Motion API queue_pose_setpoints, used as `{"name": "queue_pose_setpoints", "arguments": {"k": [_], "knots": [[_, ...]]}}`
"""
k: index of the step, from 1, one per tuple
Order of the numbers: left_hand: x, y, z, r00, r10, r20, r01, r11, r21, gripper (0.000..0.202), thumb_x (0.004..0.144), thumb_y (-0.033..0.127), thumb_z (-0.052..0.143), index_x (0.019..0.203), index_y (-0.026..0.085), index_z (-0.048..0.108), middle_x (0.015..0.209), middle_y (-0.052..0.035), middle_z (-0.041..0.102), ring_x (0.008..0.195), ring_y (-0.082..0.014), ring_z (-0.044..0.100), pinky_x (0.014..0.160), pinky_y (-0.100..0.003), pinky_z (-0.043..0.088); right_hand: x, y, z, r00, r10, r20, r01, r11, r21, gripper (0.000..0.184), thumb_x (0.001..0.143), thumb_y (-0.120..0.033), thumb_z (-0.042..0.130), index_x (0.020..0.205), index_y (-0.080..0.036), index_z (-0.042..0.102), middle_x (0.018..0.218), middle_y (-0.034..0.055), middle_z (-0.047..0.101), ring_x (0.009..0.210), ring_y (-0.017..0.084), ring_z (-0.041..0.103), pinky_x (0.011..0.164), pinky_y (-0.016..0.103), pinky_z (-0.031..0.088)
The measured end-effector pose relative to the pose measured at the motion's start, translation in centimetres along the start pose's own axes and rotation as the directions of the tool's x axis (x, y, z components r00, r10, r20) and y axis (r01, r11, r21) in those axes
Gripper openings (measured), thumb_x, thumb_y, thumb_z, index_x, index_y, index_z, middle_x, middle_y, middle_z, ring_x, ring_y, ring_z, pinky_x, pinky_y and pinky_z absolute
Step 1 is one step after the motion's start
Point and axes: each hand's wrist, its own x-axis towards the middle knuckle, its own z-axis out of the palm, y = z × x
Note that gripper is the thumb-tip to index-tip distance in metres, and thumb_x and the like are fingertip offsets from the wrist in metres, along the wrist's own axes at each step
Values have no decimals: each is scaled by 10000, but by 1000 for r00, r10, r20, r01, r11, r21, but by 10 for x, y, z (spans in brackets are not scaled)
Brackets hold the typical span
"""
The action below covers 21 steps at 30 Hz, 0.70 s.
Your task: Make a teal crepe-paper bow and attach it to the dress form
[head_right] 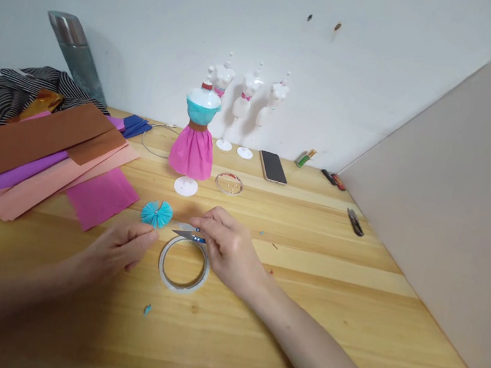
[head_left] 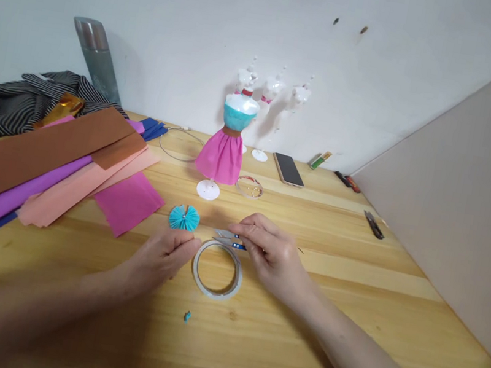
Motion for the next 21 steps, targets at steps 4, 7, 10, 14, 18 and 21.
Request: {"name": "queue_pose_setpoints", "arguments": {"k": [4,7,10,14,18,21], "knots": [[3,-4,-8,995,71,-75,-76,995,-61,436,898,443,361,535,203,345,498,44,362,502,-101,358,509,-260,291,1,0,-2,999,-5,-43,5,1000,-14,329,865,11,447,1040,-174,655,841,73,603,752,149,604,606,262,503],[4,-1,-20,980,170,-105,-177,982,-66,329,925,401,394,672,192,418,643,42,427,627,-104,404,592,-243,336,3,2,-4,996,0,-89,-3,1000,-28,335,861,18,438,1026,-174,657,814,63,593,736,148,598,597,259,496],[7,3,-25,980,186,-75,-195,972,-134,264,911,370,439,715,193,435,653,49,451,631,-99,411,590,-228,350,3,2,-3,996,11,-83,-13,1000,-28,328,860,19,436,1017,-165,658,816,65,597,730,144,600,595,255,495],[11,2,-18,992,109,-64,-119,977,-177,260,830,368,516,663,169,526,529,49,467,535,-94,424,538,-231,348,1,-2,-1,999,15,-51,-16,1000,-15,320,871,7,441,1035,-166,654,840,69,601,740,140,601,598,249,500],[13,3,-9,993,18,-116,-43,975,-218,306,785,425,532,694,146,618,578,21,536,544,-101,464,547,-241,377,-1,-8,1,999,-29,-28,28,999,-38,336,875,5,436,1076,-170,639,864,74,595,759,141,600,612,247,511],[12,4,-4,998,1,-66,-14,980,-201,285,729,414,607,803,147,673,704,4,600,607,-107,486,584,-245,381,-4,-12,6,997,-79,-1,79,995,-63,370,864,16,424,1117,-175,615,884,78,584,779,148,597,628,248,522]]}}
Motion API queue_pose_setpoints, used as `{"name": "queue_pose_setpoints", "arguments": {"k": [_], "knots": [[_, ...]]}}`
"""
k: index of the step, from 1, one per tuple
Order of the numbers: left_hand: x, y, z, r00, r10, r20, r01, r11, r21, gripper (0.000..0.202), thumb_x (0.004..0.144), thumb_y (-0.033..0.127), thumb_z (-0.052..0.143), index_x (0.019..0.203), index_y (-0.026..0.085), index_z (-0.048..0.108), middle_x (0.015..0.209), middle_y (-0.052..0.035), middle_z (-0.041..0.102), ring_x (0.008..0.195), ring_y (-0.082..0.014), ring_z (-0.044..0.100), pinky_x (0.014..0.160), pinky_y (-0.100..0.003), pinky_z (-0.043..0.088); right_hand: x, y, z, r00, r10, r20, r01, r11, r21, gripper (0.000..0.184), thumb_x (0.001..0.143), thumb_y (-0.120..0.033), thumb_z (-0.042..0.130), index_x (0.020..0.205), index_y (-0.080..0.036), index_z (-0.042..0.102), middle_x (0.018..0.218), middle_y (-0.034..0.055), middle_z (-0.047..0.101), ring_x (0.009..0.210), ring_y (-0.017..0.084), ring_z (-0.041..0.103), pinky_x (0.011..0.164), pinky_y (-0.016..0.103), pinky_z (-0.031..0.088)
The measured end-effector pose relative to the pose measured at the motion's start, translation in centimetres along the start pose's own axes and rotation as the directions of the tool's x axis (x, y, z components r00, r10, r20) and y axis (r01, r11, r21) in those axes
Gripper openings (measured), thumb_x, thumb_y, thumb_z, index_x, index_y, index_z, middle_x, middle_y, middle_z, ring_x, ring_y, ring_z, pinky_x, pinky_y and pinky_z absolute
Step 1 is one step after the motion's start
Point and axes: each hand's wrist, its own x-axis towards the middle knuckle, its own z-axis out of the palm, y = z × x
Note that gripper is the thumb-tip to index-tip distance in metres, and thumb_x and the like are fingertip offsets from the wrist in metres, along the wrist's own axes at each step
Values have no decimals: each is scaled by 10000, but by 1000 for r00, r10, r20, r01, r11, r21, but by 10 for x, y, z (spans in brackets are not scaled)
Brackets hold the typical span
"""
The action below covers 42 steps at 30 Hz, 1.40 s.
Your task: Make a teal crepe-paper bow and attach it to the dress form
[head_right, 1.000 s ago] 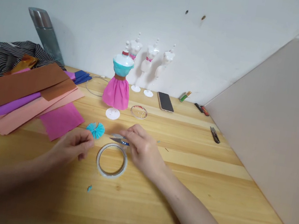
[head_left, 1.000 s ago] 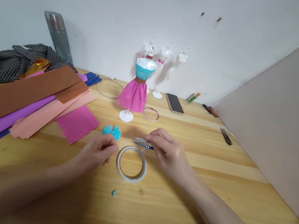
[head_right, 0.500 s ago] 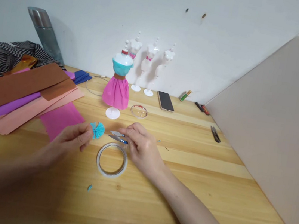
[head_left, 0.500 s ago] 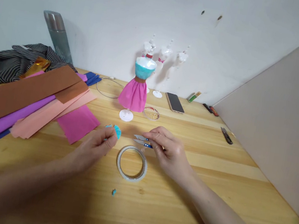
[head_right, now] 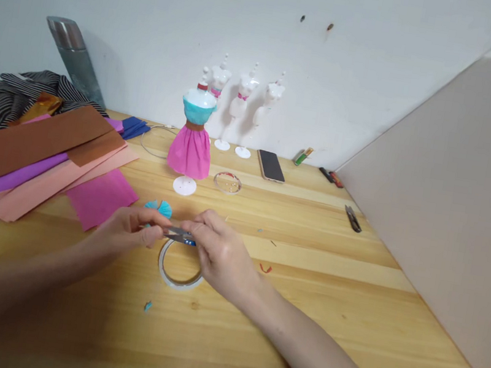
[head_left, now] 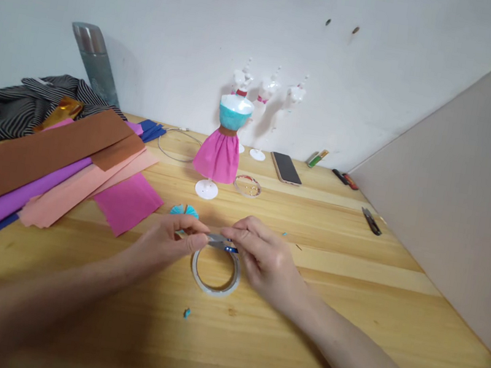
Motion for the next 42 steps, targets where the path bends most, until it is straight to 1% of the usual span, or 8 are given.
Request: {"name": "queue_pose_setpoints", "arguments": {"k": [5,10,15,23,30,33,37,42], "knots": [[-3,-6,9,999,-10,32,9,999,33,241,716,402,591,677,165,614,592,28,515,567,-108,426,552,-255,326,-4,-7,7,995,-39,90,48,994,-96,392,860,20,379,1123,-160,608,882,85,590,776,158,580,628,254,519],[-3,-8,5,1000,-8,1,8,997,78,252,718,397,562,616,167,550,562,36,473,545,-102,399,537,-250,304,3,-6,-13,976,2,219,38,984,-176,346,906,-40,371,1095,-165,633,853,78,603,721,149,588,601,246,510],[-12,-11,-1,999,-1,53,-2,998,61,302,799,366,475,562,188,414,529,39,433,541,-106,419,533,-243,314,8,14,-40,987,104,123,-75,973,-217,315,897,-38,394,1033,-137,661,857,93,611,729,159,620,617,264,512],[-22,-11,15,960,126,251,-194,943,272,415,878,340,365,549,201,153,539,51,153,501,-85,189,499,-274,158,8,37,-35,985,153,81,-133,968,-215,283,914,-95,419,986,-154,686,835,92,625,705,162,624,582,261,492],[-32,21,10,902,264,341,-368,884,289,224,924,228,264,704,208,302,772,-6,435,749,-149,410,711,-283,367,14,38,-43,989,149,-8,-148,971,-190,249,911,-93,450,956,-156,686,812,80,634,718,161,621,597,264,482],[-30,31,12,898,232,374,-357,880,312,197,919,191,284,726,206,325,777,-1,460,725,-136,417,681,-264,362,20,38,-49,983,176,-61,-184,965,-185,241,902,-91,460,932,-139,694,789,81,633,718,164,619,616,273,485],[-21,32,24,849,248,467,-422,849,317,183,865,168,391,685,197,381,639,26,471,610,-113,424,576,-248,312,29,42,-56,971,235,-35,-237,955,-179,239,877,-82,476,908,-130,708,802,87,666,725,173,633,633,287,484],[-11,33,51,748,422,511,-652,609,451,249,879,196,391,631,194,404,548,16,481,499,-115,360,524,-292,237,41,51,-64,943,332,26,-317,919,-236,253,838,-66,492,859,-159,726,815,73,703,738,182,658,664,297,488]]}}
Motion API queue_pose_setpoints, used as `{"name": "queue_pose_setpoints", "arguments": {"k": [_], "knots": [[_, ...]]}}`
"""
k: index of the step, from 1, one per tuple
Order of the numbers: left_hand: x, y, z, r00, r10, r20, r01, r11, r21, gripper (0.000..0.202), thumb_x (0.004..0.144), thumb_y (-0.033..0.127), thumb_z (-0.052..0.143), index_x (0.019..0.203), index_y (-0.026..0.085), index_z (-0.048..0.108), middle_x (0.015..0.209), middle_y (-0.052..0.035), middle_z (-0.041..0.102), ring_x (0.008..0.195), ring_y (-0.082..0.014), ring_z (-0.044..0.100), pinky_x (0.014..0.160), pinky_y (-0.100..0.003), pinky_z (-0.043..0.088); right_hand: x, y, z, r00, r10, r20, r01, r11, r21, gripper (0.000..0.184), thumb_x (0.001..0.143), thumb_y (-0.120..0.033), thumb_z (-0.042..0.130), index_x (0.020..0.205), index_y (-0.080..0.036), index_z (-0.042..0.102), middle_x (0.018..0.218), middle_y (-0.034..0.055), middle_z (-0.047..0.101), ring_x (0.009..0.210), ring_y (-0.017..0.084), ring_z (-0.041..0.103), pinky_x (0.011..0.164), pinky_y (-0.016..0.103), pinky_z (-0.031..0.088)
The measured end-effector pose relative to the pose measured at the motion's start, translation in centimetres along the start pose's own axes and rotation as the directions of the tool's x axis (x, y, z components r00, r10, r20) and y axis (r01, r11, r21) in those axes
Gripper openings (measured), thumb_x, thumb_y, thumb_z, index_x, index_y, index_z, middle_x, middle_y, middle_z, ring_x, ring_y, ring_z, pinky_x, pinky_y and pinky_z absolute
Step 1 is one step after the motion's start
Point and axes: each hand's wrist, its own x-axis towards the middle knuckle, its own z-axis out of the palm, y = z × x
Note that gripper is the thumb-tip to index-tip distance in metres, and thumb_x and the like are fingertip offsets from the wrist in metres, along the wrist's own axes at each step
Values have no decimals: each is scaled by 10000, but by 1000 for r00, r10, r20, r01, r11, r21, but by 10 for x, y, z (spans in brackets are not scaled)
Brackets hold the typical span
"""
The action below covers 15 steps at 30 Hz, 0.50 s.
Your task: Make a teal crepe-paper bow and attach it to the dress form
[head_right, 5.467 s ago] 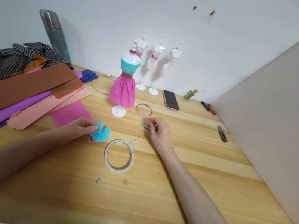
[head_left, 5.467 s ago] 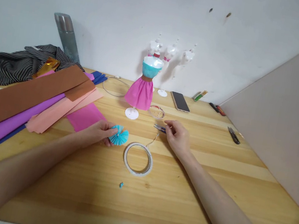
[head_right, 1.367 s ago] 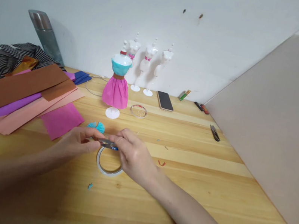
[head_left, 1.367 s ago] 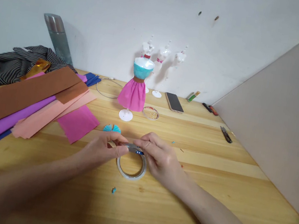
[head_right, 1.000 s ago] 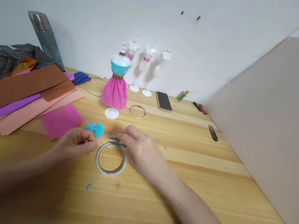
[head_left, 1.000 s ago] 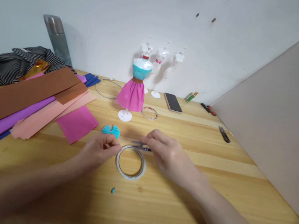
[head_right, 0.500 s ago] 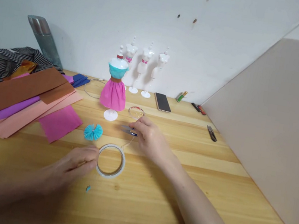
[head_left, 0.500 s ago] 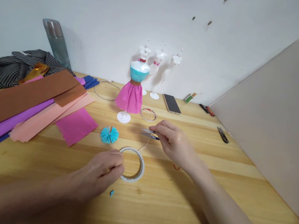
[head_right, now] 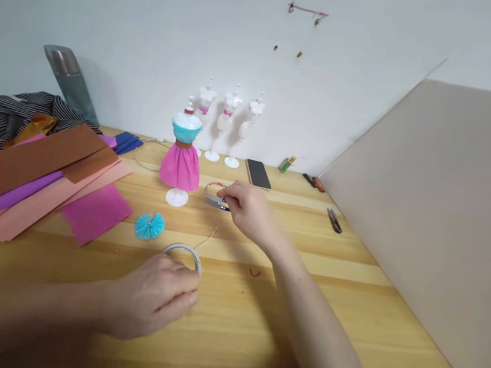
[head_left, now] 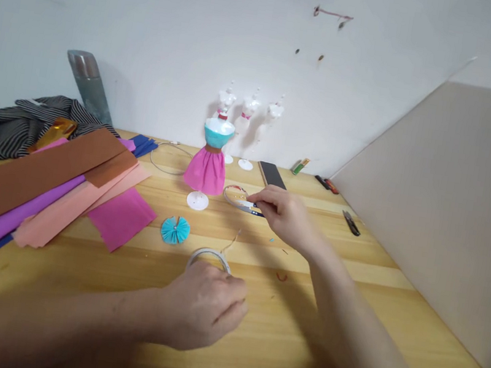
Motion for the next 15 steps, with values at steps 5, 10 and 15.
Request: {"name": "queue_pose_setpoints", "arguments": {"k": [5,10,15], "knots": [[16,10,13,996,25,86,-31,997,69,503,935,430,432,503,174,467,483,-9,519,480,-123,447,518,-292,270,5,8,5,982,181,55,-180,984,-9,297,798,-21,485,858,-160,741,894,83,746,825,204,680,722,302,502],[26,11,6,996,84,43,-85,996,21,452,746,592,639,958,193,659,1114,-119,646,1021,-287,567,824,-391,435,4,18,12,956,289,60,-285,956,-67,302,779,-24,483,853,-147,748,900,97,753,840,221,682,750,314,500],[34,-4,11,998,55,-23,-57,991,-118,154,847,217,561,700,174,569,934,-68,677,960,-204,571,853,-330,444,1,25,11,936,348,55,-345,937,-56,307,787,-56,468,878,-148,747,884,91,753,811,221,676,708,302,488]]}}
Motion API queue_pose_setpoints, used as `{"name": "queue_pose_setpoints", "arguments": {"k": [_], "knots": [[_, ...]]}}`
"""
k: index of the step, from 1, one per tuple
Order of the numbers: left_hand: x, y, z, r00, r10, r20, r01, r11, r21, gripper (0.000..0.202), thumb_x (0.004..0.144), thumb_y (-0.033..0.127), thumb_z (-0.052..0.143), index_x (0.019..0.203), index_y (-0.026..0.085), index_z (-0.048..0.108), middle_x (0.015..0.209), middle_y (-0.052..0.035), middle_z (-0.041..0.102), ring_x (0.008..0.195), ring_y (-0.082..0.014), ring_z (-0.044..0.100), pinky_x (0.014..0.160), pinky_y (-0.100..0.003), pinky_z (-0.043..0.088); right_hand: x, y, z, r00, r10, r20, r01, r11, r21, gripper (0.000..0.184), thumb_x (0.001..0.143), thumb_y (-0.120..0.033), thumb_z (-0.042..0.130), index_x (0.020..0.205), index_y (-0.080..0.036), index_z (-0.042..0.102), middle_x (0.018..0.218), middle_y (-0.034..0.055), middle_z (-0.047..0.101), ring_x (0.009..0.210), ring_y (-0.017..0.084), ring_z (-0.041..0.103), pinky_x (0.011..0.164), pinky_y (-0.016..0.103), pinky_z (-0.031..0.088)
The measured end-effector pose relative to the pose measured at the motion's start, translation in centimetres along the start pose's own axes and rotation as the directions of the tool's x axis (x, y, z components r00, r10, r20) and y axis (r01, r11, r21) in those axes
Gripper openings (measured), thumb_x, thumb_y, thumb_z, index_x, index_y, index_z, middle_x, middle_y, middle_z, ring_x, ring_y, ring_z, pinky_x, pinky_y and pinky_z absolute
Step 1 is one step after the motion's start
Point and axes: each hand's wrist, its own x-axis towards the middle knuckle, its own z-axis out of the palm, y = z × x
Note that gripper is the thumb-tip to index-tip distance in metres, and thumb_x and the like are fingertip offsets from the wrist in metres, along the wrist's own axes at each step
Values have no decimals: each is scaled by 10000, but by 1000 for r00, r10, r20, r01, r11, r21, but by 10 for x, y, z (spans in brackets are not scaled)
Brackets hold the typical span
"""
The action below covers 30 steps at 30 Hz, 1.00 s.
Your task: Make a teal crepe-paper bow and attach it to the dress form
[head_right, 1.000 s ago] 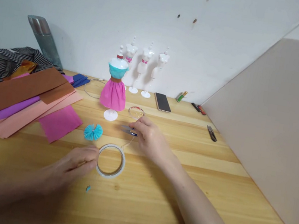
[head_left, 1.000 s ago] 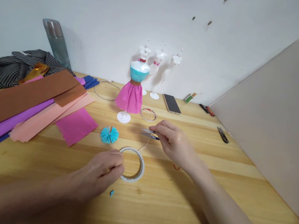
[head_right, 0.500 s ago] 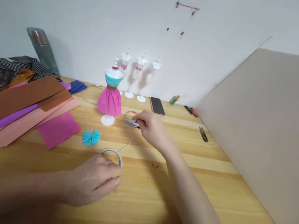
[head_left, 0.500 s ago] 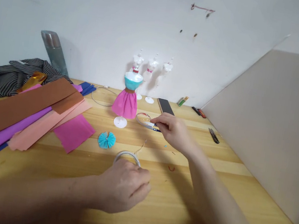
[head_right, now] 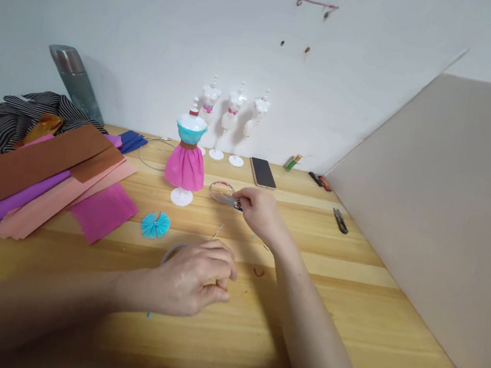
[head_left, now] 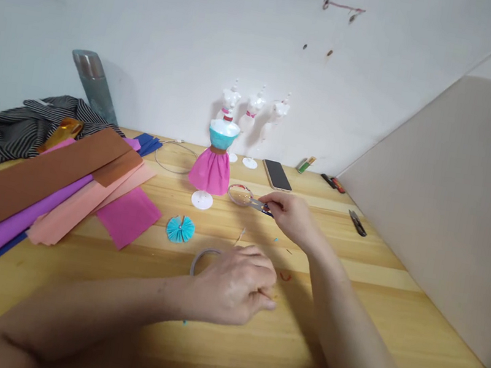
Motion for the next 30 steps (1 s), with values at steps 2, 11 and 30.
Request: {"name": "queue_pose_setpoints", "arguments": {"k": [2,11,30], "knots": [[2,-7,2,1000,-13,3,13,998,-61,330,877,314,556,579,182,502,765,-42,671,929,-205,580,851,-324,440,0,1,1,1000,18,12,-18,1000,4,296,788,-76,475,879,-151,747,858,86,751,776,216,669,680,295,479],[-5,-45,-78,906,-419,-61,424,893,152,286,842,166,454,562,174,513,634,-19,583,633,-156,507,605,-288,310,-1,5,12,980,-55,189,51,998,26,225,802,-194,538,915,-156,728,826,68,735,688,183,623,609,266,446],[-72,-102,-75,739,-644,-198,673,698,243,71,713,131,459,684,193,443,736,-36,537,705,-183,489,605,-280,310,6,15,40,956,-10,294,11,1000,-2,287,816,-94,483,963,-165,720,931,75,737,769,190,644,651,248,426]]}}
